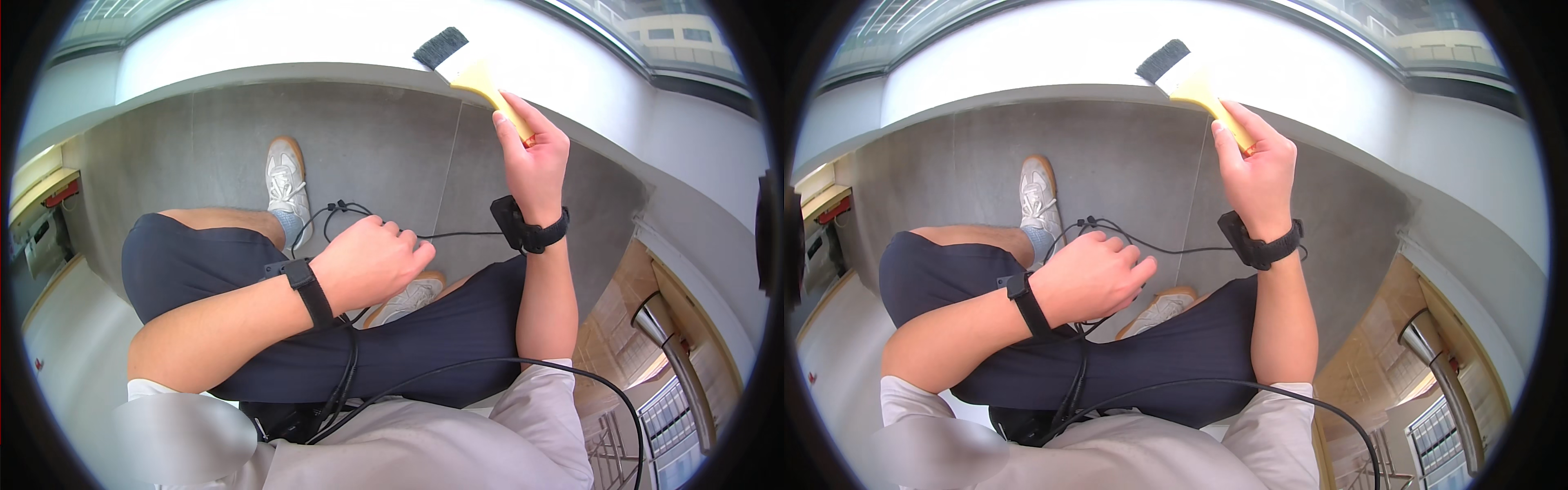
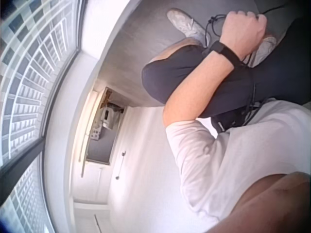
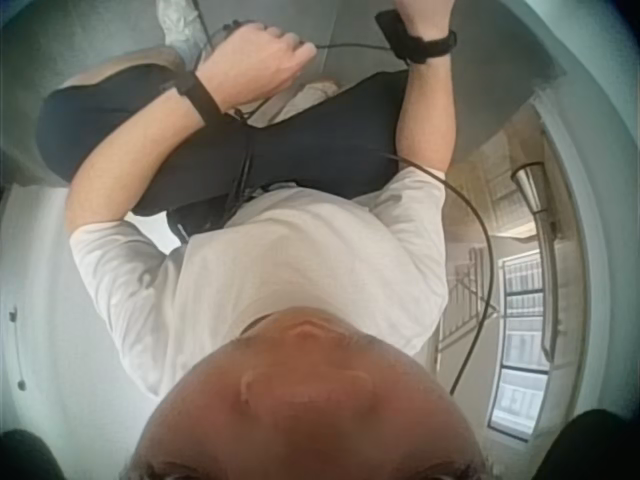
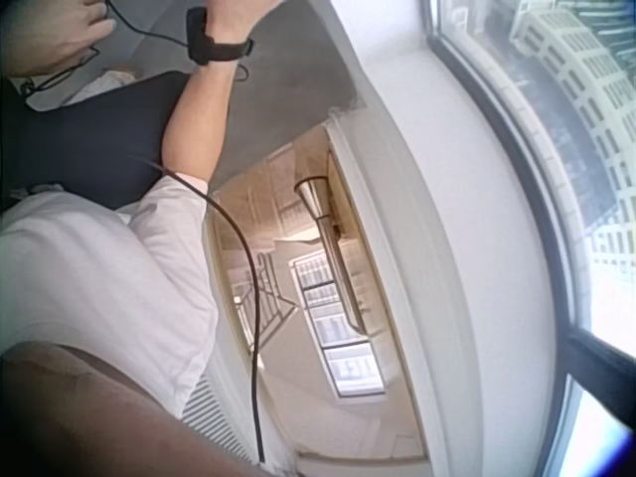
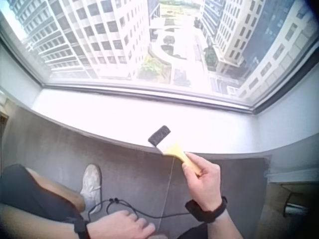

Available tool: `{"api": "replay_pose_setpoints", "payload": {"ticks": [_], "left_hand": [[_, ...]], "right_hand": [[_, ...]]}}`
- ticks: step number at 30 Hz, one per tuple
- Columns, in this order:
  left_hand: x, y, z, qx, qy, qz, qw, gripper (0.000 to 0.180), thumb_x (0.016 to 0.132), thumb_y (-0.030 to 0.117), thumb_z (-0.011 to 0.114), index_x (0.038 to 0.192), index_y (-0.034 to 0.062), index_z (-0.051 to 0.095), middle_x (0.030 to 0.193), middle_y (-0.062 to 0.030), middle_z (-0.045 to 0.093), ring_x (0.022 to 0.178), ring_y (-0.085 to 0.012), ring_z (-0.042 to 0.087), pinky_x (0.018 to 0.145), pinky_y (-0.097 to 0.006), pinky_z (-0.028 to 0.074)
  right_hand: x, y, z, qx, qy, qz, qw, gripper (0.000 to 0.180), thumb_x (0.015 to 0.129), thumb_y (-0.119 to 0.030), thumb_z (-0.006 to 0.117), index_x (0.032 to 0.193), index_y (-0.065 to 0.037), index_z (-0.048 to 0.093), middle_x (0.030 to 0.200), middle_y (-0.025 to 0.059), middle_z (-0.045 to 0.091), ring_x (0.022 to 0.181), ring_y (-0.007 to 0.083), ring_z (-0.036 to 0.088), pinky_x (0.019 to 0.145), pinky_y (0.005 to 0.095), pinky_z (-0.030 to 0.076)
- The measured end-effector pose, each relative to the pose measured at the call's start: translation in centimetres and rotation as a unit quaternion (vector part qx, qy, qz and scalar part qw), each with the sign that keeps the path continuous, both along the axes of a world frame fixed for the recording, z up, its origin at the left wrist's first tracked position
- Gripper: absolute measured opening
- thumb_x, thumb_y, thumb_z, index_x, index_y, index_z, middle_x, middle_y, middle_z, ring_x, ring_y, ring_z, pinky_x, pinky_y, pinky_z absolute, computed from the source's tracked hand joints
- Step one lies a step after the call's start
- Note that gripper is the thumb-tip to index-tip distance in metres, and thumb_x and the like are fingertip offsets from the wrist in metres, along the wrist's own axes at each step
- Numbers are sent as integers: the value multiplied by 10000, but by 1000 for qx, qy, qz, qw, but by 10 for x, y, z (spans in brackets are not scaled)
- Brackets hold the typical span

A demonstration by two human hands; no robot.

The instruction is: Apply paint or sealant to the edge of a wall near a window using a brush.

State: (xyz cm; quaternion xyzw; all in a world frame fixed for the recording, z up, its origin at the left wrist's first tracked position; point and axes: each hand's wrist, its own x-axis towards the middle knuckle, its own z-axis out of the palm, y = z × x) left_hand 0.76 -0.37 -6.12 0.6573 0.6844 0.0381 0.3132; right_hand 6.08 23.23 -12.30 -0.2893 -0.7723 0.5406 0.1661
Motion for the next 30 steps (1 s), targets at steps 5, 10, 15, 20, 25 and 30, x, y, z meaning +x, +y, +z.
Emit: {"api": "replay_pose_setpoints", "payload": {"ticks": [5, 10, 15, 20, 25, 30], "left_hand": [[-1, 1, 0, -5, -5, -5, 1000, 254, 814, 231, 736, 945, 81, 579, 771, -45, 621, 742, -217, 670, 709, -343, 505], [-1, 1, -1, 12, 0, 0, 1000, 249, 813, 225, 734, 941, 78, 578, 769, -47, 621, 739, -221, 669, 706, -345, 506], [-2, -1, -2, 17, 5, -1, 1000, 243, 805, 216, 730, 935, 76, 579, 762, -49, 621, 726, -220, 664, 694, -346, 507], [-2, -1, -1, 11, 1, -5, 1000, 239, 801, 215, 725, 932, 77, 581, 757, -46, 620, 718, -216, 660, 681, -340, 505], [-2, -1, -3, 19, 3, 1, 1000, 229, 799, 211, 721, 918, 78, 578, 753, -46, 618, 708, -216, 657, 678, -340, 504], [-2, -1, -3, 30, 0, 13, 999, 219, 798, 202, 714, 905, 75, 572, 750, -48, 615, 695, -218, 652, 668, -338, 502]], "right_hand": [[-1, -1, -1, -16, 6, 11, 1000, 275, 923, -51, 713, 1189, 16, 732, 861, 36, 735, 714, 47, 597, 652, 211, 486], [-2, -3, -1, -58, -8, 68, 996, 276, 928, -43, 705, 1197, 15, 728, 857, 20, 725, 709, 43, 579, 643, 208, 474], [-2, -3, -1, -55, -1, 44, 998, 285, 924, -48, 713, 1202, 13, 726, 862, 23, 727, 703, 40, 572, 641, 211, 472], [-3, -3, -2, -45, 5, 35, 998, 287, 921, -45, 711, 1202, 12, 726, 869, 33, 736, 720, 46, 598, 659, 212, 485], [-2, -4, -1, -58, -24, 81, 995, 287, 922, -41, 712, 1203, 16, 725, 886, 34, 737, 740, 45, 604, 669, 211, 487], [-1, -3, 1, -77, 2, 33, 996, 284, 933, -46, 707, 1209, 19, 723, 923, 29, 730, 760, 50, 600, 675, 210, 479]]}}
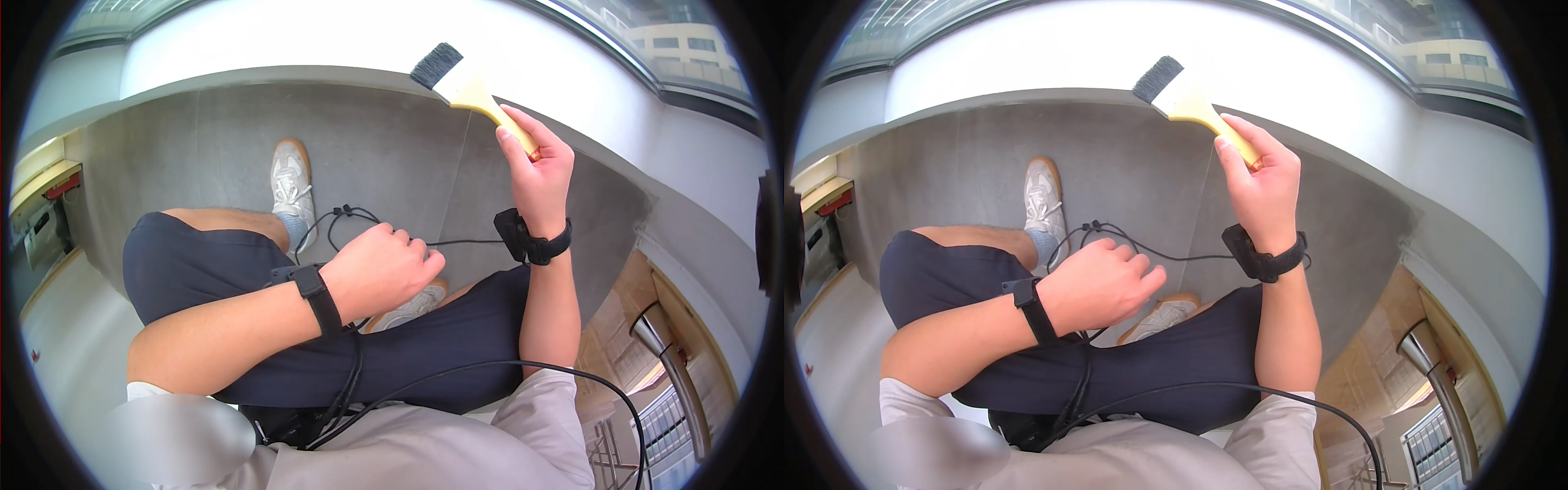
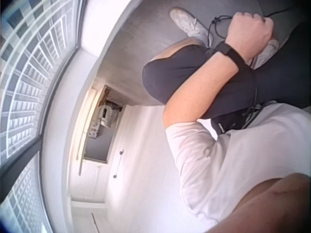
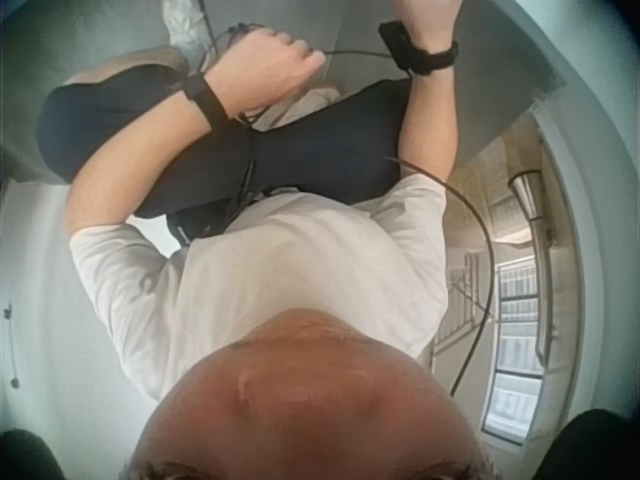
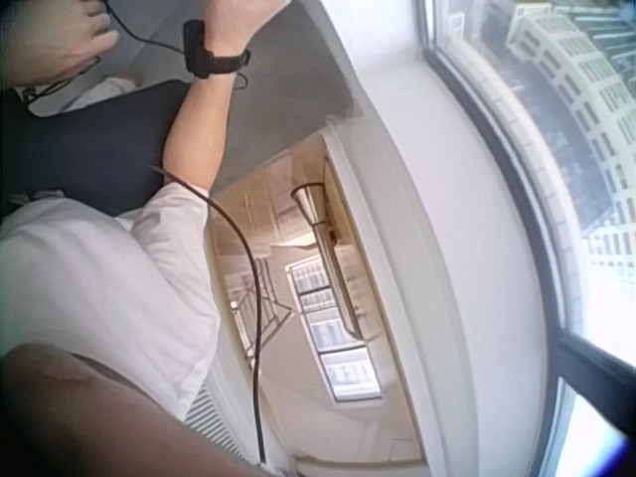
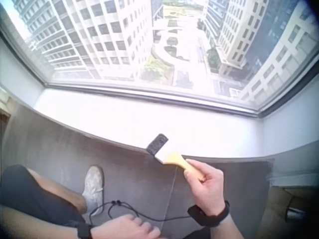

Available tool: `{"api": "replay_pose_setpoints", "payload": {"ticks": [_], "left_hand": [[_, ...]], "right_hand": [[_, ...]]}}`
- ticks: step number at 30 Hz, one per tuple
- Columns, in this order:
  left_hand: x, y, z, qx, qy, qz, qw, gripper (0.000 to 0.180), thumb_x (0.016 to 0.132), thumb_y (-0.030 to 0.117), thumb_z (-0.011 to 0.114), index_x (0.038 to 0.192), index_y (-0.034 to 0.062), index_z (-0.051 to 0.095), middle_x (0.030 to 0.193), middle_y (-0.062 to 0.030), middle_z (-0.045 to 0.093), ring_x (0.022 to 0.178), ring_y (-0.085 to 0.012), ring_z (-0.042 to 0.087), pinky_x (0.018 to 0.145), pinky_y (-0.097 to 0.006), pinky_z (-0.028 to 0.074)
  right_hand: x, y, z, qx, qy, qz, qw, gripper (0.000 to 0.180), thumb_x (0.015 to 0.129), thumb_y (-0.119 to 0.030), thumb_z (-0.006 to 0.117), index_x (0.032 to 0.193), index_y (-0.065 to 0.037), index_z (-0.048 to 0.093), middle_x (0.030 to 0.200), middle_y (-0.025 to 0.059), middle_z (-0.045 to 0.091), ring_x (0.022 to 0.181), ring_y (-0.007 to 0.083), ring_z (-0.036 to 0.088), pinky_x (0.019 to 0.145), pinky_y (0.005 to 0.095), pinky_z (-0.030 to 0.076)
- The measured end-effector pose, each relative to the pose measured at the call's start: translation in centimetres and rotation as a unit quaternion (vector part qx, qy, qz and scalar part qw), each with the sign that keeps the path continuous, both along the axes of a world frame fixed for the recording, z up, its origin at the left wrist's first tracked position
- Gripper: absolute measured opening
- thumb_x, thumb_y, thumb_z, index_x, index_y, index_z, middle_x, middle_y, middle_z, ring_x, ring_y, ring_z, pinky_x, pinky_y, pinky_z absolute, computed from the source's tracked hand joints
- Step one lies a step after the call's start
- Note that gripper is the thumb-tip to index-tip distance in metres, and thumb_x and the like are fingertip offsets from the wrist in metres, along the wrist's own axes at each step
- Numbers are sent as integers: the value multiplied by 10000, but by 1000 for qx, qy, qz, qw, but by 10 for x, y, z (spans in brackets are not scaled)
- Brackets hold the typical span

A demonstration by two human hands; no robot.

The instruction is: Apply paint or sealant to the edge of a wall near a window using a brush.

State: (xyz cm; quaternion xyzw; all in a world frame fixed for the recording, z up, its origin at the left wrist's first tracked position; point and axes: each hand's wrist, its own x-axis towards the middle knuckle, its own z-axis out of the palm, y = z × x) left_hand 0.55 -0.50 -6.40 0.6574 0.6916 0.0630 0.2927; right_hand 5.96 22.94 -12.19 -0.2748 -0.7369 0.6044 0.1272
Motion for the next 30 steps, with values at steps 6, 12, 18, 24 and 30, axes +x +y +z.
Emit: {"api": "replay_pose_setpoints", "payload": {"ticks": [6, 12, 18, 24, 30], "left_hand": [[0, -1, 0, 5, 1, -4, 1000, 211, 801, 202, 710, 894, 73, 571, 742, -52, 610, 685, -218, 648, 660, -335, 499], [-1, -2, 0, 0, 1, -9, 1000, 210, 803, 206, 709, 889, 73, 571, 735, -51, 605, 687, -217, 647, 656, -331, 496], [-1, -4, 1, 1, 5, -2, 1000, 204, 810, 209, 705, 884, 74, 571, 729, -47, 602, 682, -214, 645, 651, -329, 492], [0, -2, 0, 3, 13, -5, 1000, 198, 818, 208, 699, 892, 73, 574, 726, -47, 600, 681, -215, 645, 653, -332, 492], [0, -1, 0, -1, 12, -8, 1000, 200, 814, 210, 701, 890, 76, 572, 729, -45, 602, 681, -214, 645, 654, -331, 492]], "right_hand": [[-1, 4, -1, -10, -1, -38, 999, 281, 937, -47, 709, 1206, 33, 722, 954, 37, 728, 812, 57, 617, 716, 207, 491], [-1, -1, -3, 0, -20, 16, 1000, 297, 927, -28, 722, 1215, 40, 712, 984, 55, 739, 826, 66, 634, 738, 213, 510], [-2, -2, -3, 47, 4, -41, 998, 290, 930, -22, 708, 1213, 36, 712, 957, 55, 735, 796, 52, 618, 690, 211, 496], [-1, -4, -4, 32, 10, -2, 999, 295, 931, -34, 716, 1223, 16, 716, 905, 20, 720, 748, 30, 583, 647, 194, 468], [-1, 0, -7, 10, 43, -28, 999, 283, 940, -29, 707, 1215, 41, 711, 936, 34, 714, 785, 41, 594, 676, 198, 478]]}}
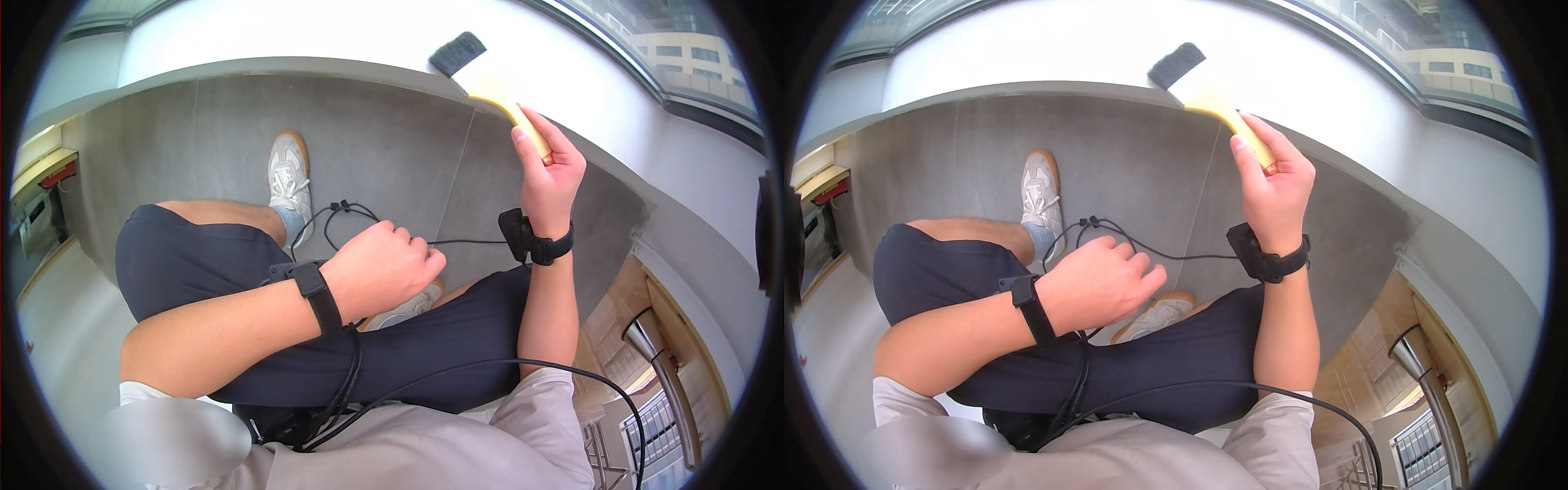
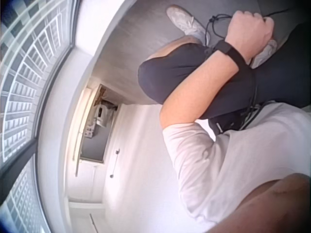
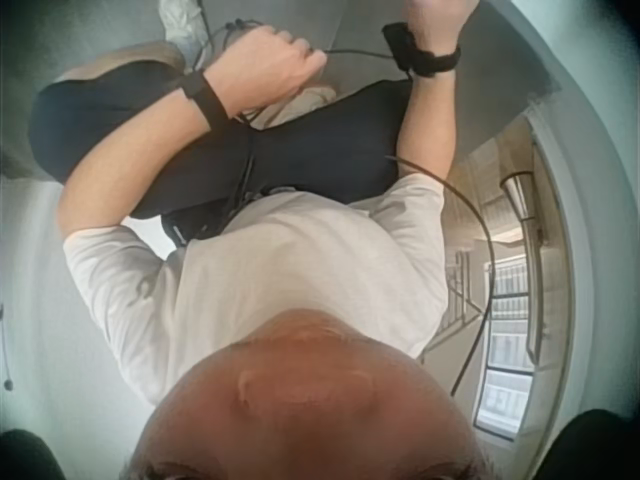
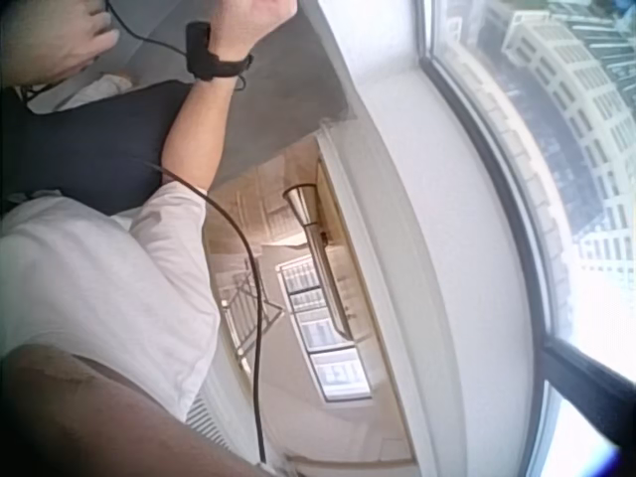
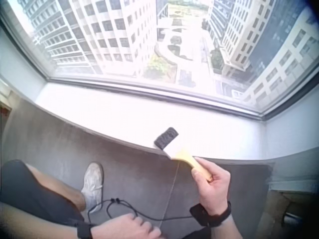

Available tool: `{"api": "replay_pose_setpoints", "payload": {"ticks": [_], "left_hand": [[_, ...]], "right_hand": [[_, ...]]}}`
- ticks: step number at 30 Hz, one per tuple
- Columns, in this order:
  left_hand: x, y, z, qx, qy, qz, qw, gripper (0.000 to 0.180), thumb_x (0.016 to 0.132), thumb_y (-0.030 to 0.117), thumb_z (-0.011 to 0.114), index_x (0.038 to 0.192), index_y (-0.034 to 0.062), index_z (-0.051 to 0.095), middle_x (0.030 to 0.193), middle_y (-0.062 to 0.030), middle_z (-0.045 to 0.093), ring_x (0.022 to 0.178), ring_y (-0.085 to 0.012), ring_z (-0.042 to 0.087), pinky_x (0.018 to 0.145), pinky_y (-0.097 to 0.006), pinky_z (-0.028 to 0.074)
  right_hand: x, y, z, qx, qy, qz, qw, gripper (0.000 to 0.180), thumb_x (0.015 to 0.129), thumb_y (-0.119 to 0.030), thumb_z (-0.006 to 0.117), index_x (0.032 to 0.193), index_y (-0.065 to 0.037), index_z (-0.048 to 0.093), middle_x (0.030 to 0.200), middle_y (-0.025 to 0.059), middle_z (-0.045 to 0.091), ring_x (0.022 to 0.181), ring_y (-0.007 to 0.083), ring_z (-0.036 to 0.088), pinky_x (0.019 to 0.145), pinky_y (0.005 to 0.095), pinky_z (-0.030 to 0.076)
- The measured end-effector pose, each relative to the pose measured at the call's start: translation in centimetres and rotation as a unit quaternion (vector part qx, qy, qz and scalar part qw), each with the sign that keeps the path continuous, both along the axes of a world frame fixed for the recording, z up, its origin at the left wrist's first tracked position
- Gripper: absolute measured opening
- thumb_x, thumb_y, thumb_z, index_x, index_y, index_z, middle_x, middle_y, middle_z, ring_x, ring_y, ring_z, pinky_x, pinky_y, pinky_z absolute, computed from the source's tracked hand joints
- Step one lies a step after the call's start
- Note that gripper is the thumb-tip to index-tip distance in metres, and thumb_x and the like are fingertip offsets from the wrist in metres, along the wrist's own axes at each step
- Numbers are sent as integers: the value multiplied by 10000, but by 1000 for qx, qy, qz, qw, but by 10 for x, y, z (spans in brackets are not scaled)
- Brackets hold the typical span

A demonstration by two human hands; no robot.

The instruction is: Apply paint or sealant to the edge of a wall near a window using a brush.

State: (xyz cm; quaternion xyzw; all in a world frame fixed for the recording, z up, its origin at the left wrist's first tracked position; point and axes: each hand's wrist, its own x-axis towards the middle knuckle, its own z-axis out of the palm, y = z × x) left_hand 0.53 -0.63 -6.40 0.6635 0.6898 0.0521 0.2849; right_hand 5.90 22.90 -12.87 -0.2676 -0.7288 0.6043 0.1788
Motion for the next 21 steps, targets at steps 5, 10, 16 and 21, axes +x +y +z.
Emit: {"api": "replay_pose_setpoints", "payload": {"ticks": [5, 10, 16, 21], "left_hand": [[-1, 1, -1, -5, -9, 4, 1000, 183, 817, 199, 688, 885, 75, 572, 730, -46, 601, 674, -213, 639, 651, -329, 488], [1, 3, -1, 5, -10, 4, 1000, 165, 821, 186, 674, 880, 72, 572, 721, -47, 599, 673, -211, 639, 650, -328, 487], [1, 4, -3, 7, -5, -1, 1000, 151, 826, 179, 663, 877, 70, 572, 712, -47, 601, 655, -214, 634, 648, -330, 486], [1, 6, -3, 3, -11, -3, 1000, 149, 830, 182, 661, 877, 72, 572, 709, -47, 604, 648, -212, 633, 644, -327, 482]], "right_hand": [[-2, 1, -1, 15, -20, -1, 1000, 284, 942, -27, 703, 1216, 46, 709, 943, 36, 717, 779, 44, 586, 690, 195, 474], [-2, -2, -1, 42, -43, 38, 997, 285, 942, -34, 702, 1218, 35, 711, 937, 38, 721, 762, 44, 582, 671, 196, 467], [-4, -1, -3, 8, -47, 33, 998, 283, 951, -42, 700, 1224, 35, 708, 938, 34, 723, 776, 52, 599, 679, 201, 481], [-6, -3, -2, 35, -28, 11, 999, 286, 946, -44, 708, 1224, 23, 714, 941, 32, 726, 766, 44, 595, 666, 201, 478]]}}
